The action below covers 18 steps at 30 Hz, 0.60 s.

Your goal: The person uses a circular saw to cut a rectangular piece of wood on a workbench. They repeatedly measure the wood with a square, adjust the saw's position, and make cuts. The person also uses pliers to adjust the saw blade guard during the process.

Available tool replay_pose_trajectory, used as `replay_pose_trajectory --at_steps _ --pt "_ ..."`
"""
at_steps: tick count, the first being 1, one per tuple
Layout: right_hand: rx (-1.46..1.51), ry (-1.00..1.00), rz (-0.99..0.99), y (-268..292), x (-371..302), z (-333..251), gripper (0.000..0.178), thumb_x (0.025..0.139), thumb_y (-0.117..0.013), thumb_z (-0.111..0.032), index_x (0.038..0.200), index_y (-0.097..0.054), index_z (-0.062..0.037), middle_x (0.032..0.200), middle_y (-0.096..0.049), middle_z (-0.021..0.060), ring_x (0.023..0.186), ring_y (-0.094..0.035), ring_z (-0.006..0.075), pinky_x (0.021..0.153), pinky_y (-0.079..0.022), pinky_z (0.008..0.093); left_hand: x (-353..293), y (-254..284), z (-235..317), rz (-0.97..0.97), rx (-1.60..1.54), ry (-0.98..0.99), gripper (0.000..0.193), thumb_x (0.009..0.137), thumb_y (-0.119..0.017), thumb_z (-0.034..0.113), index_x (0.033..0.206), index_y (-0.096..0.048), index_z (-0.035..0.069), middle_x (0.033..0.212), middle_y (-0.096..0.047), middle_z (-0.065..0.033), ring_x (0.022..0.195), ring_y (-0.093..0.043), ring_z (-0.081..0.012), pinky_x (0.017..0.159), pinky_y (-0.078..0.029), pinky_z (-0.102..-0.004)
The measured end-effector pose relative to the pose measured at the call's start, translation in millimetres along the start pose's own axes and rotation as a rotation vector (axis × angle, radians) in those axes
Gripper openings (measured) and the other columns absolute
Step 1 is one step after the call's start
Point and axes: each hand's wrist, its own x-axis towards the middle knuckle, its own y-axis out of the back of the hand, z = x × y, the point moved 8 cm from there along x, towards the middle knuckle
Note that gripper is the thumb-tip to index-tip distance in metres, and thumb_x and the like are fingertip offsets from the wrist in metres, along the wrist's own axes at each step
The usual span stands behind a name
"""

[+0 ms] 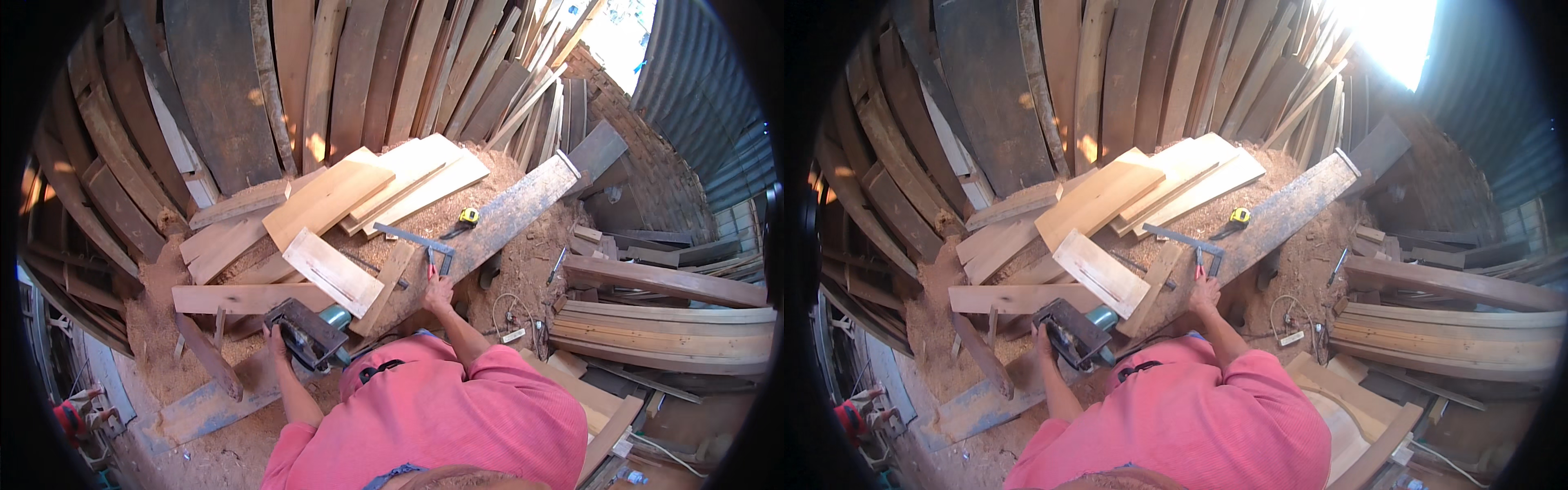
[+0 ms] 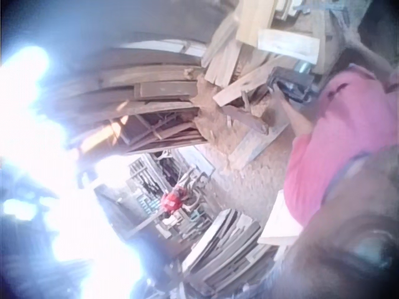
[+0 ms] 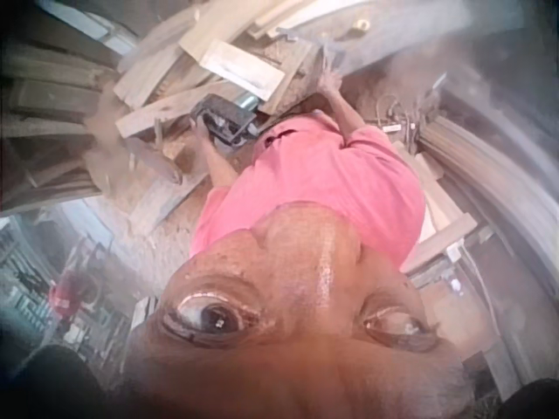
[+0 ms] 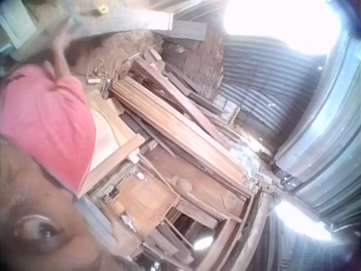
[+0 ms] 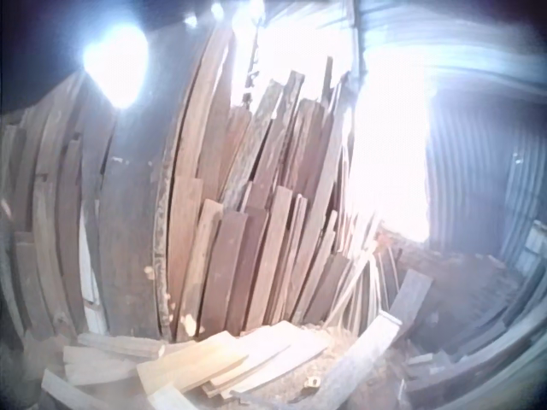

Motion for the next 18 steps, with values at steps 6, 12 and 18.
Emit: replay_pose_trajectory --at_steps 6,12,18 --pt "-0.186 0.190 -0.510 -20.4 -0.4 -25.0 0.054 0.087 -0.068 -0.024 0.139 -0.060 -0.0101 0.145 -0.052 0.0278 0.134 -0.054 0.0494 0.109 -0.048 0.0565 4.5 32.5 -5.6 0.030 0.132 -0.111 0.051 0.090 -0.057 0.021 0.138 -0.057 0.005 0.117 -0.062 -0.0075 0.102 -0.059 -0.0195 0.088 -0.051 -0.0332" --pt "-0.147 0.183 -0.403 47.8 3.3 -82.0 0.060 0.088 -0.069 -0.031 0.142 -0.058 -0.0082 0.134 -0.062 0.0308 0.134 -0.054 0.0476 0.111 -0.047 0.0551 -4.5 33.6 -3.6 0.042 0.120 -0.065 0.054 0.091 -0.059 0.018 0.142 -0.055 0.002 0.124 -0.061 -0.0108 0.106 -0.059 -0.0220 0.092 -0.052 -0.0340" --pt "0.051 0.400 -0.289 36.6 52.1 -131.7 0.062 0.093 -0.068 -0.035 0.146 -0.053 -0.0062 0.133 -0.061 0.0324 0.129 -0.056 0.0482 0.109 -0.047 0.0525 -6.4 15.9 0.3 0.032 0.092 -0.092 0.056 0.090 -0.058 0.020 0.143 -0.054 0.002 0.127 -0.060 -0.0114 0.108 -0.060 -0.0234 0.095 -0.051 -0.0351"
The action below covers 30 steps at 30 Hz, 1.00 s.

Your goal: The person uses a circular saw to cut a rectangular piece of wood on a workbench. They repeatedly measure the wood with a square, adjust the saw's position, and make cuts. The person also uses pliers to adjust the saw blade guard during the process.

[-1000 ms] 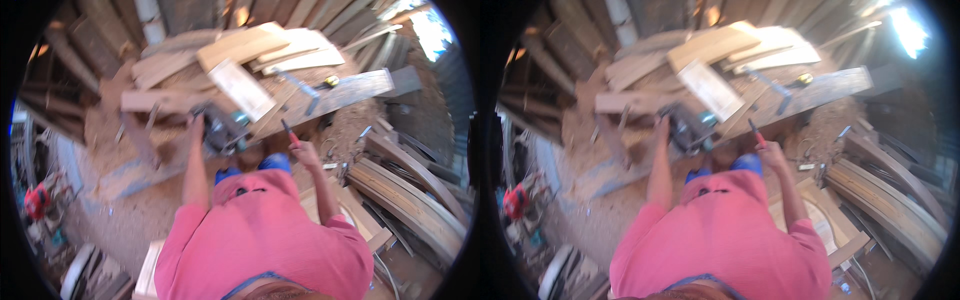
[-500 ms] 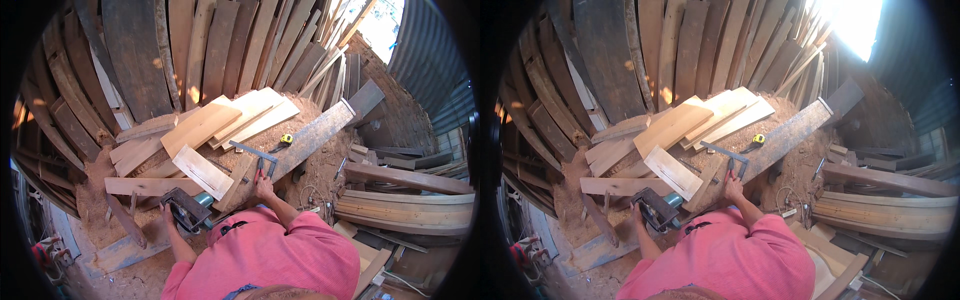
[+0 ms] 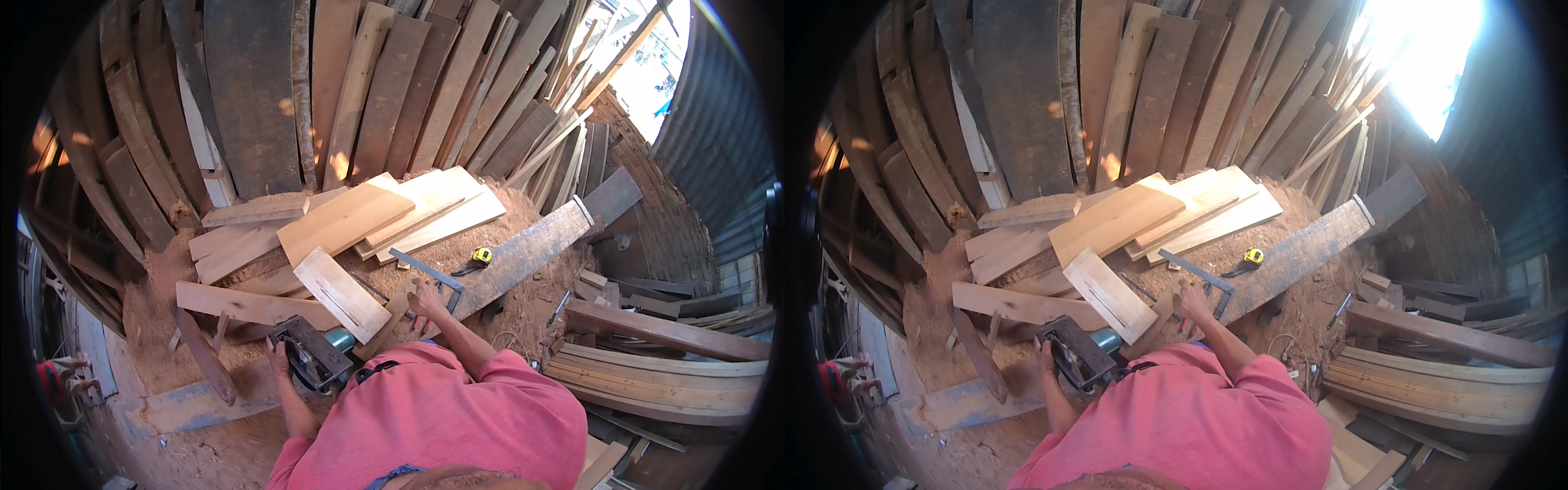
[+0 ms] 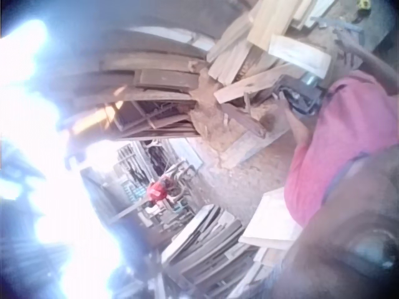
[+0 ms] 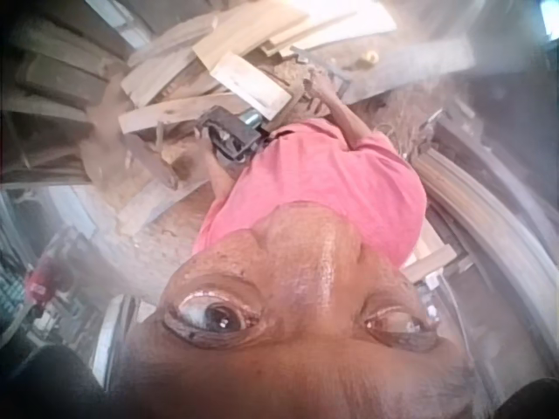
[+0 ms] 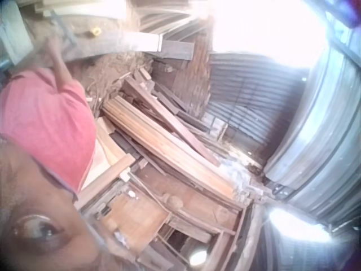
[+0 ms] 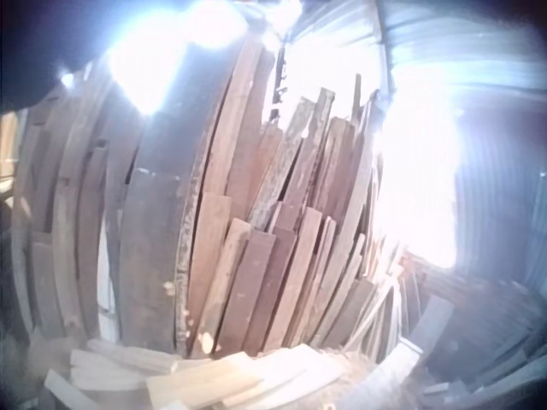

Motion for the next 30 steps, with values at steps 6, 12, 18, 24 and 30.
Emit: replay_pose_trajectory --at_steps 6,12,18,24,30 --pt "-0.147 0.032 -0.190 -24.2 41.8 -64.7 0.075 0.095 -0.063 -0.041 0.156 -0.039 -0.0051 0.142 -0.057 0.0328 0.134 -0.054 0.0484 0.112 -0.043 0.0551 -5.9 4.6 6.0 0.009 0.052 -0.088 0.055 0.088 -0.059 0.022 0.139 -0.058 0.002 0.127 -0.062 -0.0120 0.114 -0.059 -0.0254 0.101 -0.049 -0.0366" --pt "-0.263 0.054 -0.203 -62.0 61.7 -78.6 0.087 0.093 -0.069 -0.054 0.157 -0.033 -0.0065 0.152 -0.051 0.0304 0.143 -0.049 0.0447 0.119 -0.037 0.0571 -5.2 9.8 -13.1 0.048 0.134 -0.013 0.057 0.088 -0.059 0.022 0.142 -0.058 0.002 0.134 -0.064 -0.0140 0.123 -0.059 -0.0275 0.107 -0.046 -0.0386" --pt "-0.305 0.017 -0.486 -90.2 64.3 -90.3 0.081 0.095 -0.067 -0.044 0.160 -0.037 -0.0064 0.156 -0.053 0.0210 0.146 -0.050 0.0370 0.119 -0.037 0.0546 -26.7 -2.3 19.2 0.086 0.183 -0.003 0.055 0.091 -0.059 0.022 0.143 -0.056 0.002 0.133 -0.065 -0.0140 0.125 -0.059 -0.0271 0.109 -0.045 -0.0394" --pt "0.068 0.124 -0.143 -133.2 111.1 -46.4 0.062 0.095 -0.068 -0.036 0.147 -0.055 -0.0040 0.135 -0.066 0.0298 0.130 -0.061 0.0435 0.110 -0.049 0.0456 -17.5 -15.8 34.4 0.023 0.154 -0.092 0.054 0.087 -0.061 0.019 0.138 -0.058 0.002 0.125 -0.069 -0.0131 0.117 -0.064 -0.0263 0.105 -0.049 -0.0380" --pt "0.193 0.248 -0.253 -144.4 102.9 -74.6 0.032 0.096 -0.065 -0.022 0.120 -0.073 -0.0022 0.103 -0.075 0.0191 0.095 -0.071 0.0290 0.083 -0.055 0.0411 -21.7 -11.6 30.5 0.054 0.178 -0.070 0.057 0.087 -0.063 0.023 0.140 -0.057 0.004 0.127 -0.068 -0.0131 0.120 -0.061 -0.0263 0.108 -0.046 -0.0380"
